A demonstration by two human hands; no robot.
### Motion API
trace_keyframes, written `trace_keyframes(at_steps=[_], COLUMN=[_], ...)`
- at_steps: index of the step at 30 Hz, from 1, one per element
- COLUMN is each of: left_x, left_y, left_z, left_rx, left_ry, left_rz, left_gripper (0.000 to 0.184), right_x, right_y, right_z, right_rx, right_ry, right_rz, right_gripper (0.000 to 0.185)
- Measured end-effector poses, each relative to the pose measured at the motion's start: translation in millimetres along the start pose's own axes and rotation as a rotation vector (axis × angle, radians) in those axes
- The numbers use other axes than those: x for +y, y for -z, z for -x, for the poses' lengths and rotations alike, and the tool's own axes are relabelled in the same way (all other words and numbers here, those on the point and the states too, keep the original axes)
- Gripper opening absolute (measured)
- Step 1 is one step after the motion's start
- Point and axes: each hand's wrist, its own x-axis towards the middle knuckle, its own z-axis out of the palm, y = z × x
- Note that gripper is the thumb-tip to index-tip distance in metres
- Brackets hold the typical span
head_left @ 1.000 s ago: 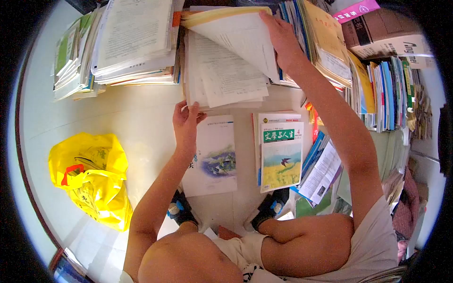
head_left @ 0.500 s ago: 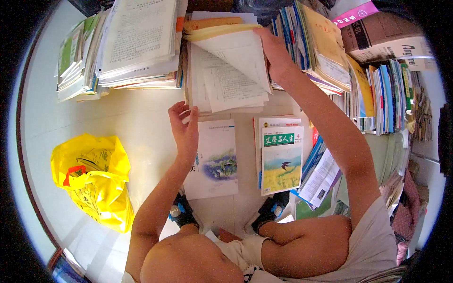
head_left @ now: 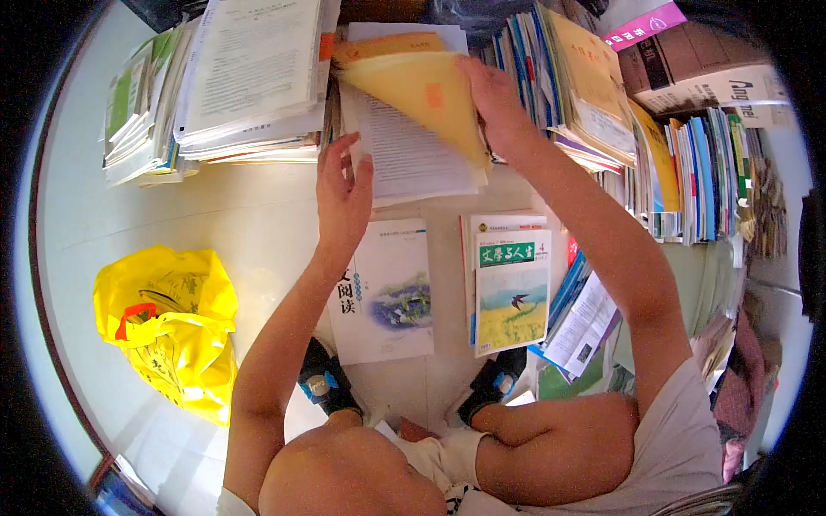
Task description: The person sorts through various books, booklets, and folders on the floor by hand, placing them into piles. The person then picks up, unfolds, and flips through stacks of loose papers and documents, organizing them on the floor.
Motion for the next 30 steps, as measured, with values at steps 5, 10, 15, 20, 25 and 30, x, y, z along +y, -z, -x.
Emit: trace_keyframes(at_steps=[5, 10, 15, 20, 25, 30], left_x=[7, 13, 12, 0, 4, 3], left_y=[6, 4, 4, 3, 1, -10], left_z=[8, 14, 17, 17, 18, 7], left_rx=[-0.123, -0.107, -0.086, -0.247, -0.262, -0.42], left_ry=[0.095, 0.034, -0.227, -0.373, -0.406, -0.009], left_rz=[-0.201, -0.322, -0.553, -0.677, -0.662, 0.08], left_gripper=[0.038, 0.038, 0.038, 0.04, 0.04, 0.041], right_x=[-26, -30, -32, -39, -40, -20], right_y=[5, -1, 2, 7, 9, 9], right_z=[-13, -15, -16, -17, -14, 18], right_rx=[0.162, 0.236, 0.251, 0.245, 0.253, 0.122], right_ry=[-0.009, -0.024, -0.068, -0.014, 0.011, 0.335], right_rz=[0.007, -0.037, -0.031, -0.082, -0.122, 1.07], right_gripper=[0.04, 0.039, 0.037, 0.037, 0.036, 0.034])
